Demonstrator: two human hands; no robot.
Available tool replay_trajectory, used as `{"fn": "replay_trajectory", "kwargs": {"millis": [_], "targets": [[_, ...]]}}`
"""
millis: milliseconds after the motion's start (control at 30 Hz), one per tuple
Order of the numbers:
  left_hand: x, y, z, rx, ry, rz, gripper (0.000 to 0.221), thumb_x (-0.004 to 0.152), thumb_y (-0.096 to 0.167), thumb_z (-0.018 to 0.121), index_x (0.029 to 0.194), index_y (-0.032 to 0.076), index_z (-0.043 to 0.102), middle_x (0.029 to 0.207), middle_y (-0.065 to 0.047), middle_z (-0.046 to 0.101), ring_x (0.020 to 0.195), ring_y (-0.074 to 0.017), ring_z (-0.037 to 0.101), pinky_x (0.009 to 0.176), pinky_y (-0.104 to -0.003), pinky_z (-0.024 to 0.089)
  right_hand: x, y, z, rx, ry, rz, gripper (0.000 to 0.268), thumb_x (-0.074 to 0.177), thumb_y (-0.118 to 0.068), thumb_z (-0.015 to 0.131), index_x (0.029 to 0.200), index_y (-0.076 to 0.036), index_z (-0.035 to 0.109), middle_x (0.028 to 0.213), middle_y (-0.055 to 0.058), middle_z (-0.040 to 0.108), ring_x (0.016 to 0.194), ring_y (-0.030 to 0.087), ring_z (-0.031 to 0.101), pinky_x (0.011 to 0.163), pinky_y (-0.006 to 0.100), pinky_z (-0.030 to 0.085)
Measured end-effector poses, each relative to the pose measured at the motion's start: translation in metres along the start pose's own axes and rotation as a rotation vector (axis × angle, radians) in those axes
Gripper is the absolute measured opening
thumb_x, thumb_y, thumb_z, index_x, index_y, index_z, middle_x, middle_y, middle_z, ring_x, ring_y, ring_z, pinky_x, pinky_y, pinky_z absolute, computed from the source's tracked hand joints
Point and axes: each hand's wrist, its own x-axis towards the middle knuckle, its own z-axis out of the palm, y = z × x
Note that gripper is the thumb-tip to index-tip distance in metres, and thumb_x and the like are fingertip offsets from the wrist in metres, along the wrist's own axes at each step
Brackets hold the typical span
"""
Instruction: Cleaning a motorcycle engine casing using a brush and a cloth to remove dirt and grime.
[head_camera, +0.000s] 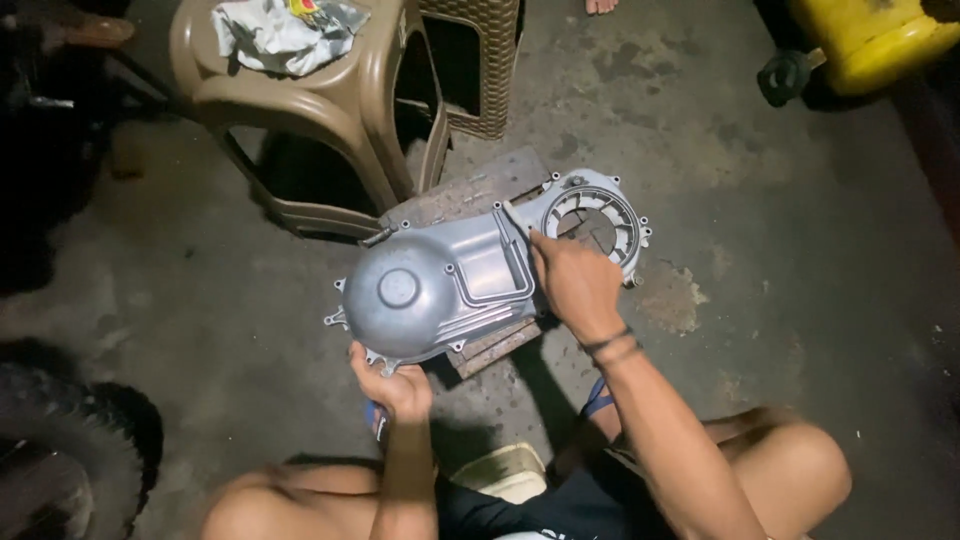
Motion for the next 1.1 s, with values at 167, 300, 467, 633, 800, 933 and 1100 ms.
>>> {"fn": "replay_trajectory", "kwargs": {"millis": [167,300,467,633,800,933,1100], "targets": [[-0.009,0.001,0.009,-0.019,-0.003,0.001,0.038,0.088,0.04,0.08,0.108,0.01,0.071,0.106,-0.004,0.072,0.103,-0.0189,0.07,0.091,-0.035,0.062,-0.043,0.003,-0.03,0.036,-0.125,0.105,0.026,0.101,-0.038,0.054,0.114,-0.031,0.076,0.075,0.009,0.075,0.07,0.036,0.074,0.062,0.05,0.059],[-0.017,0.005,0.012,0.009,0.006,0.016,0.039,0.087,0.04,0.081,0.107,0.009,0.069,0.104,-0.005,0.07,0.101,-0.0177,0.069,0.091,-0.033,0.061,-0.003,-0.001,-0.008,0.056,-0.055,0.025,0.025,0.102,-0.034,0.057,0.116,-0.029,0.077,0.074,0.007,0.074,0.07,0.031,0.075,0.061,0.044,0.059],[-0.004,0.003,0.007,0.009,0.014,0.01,0.037,0.089,0.04,0.08,0.105,0.008,0.069,0.103,-0.005,0.069,0.1,-0.0174,0.069,0.091,-0.032,0.061,-0.036,0.006,-0.02,0.109,-0.096,0.057,0.025,0.1,-0.037,0.058,0.113,-0.029,0.078,0.074,0.007,0.075,0.07,0.033,0.074,0.061,0.045,0.059],[0.004,0.0,-0.001,0.015,0.01,0.025,0.037,0.088,0.038,0.082,0.102,0.007,0.069,0.102,-0.005,0.069,0.099,-0.0174,0.068,0.091,-0.032,0.061,-0.05,0.006,-0.022,0.128,-0.11,0.11,0.025,0.101,-0.035,0.058,0.115,-0.026,0.078,0.075,0.009,0.077,0.069,0.032,0.075,0.061,0.044,0.06],[-0.029,0.012,0.022,0.016,-0.011,0.021,0.038,0.091,0.041,0.076,0.11,0.008,0.069,0.107,-0.004,0.071,0.1,-0.0164,0.07,0.092,-0.03,0.061,-0.013,0.0,-0.005,0.103,0.005,0.045,0.023,0.101,-0.034,0.059,0.114,-0.03,0.078,0.076,0.005,0.076,0.073,0.029,0.075,0.062,0.041,0.058],[-0.008,0.004,0.006,-0.006,-0.033,-0.011,0.036,0.092,0.039,0.076,0.108,0.008,0.07,0.107,-0.004,0.074,0.1,-0.0174,0.072,0.09,-0.031,0.062,-0.064,0.001,-0.045,0.155,-0.097,0.095,0.025,0.101,-0.033,0.057,0.113,-0.026,0.077,0.078,0.009,0.076,0.075,0.034,0.074,0.064,0.046,0.059],[-0.036,0.014,0.031,0.004,0.015,0.001,0.034,0.086,0.04,0.081,0.098,0.01,0.071,0.097,-0.002,0.073,0.094,-0.0141,0.071,0.087,-0.03,0.063,-0.052,0.0,-0.046,0.151,-0.089,0.087,0.026,0.103,-0.03,0.057,0.116,-0.023,0.078,0.075,0.005,0.076,0.07,0.027,0.073,0.062,0.039,0.057]]}}
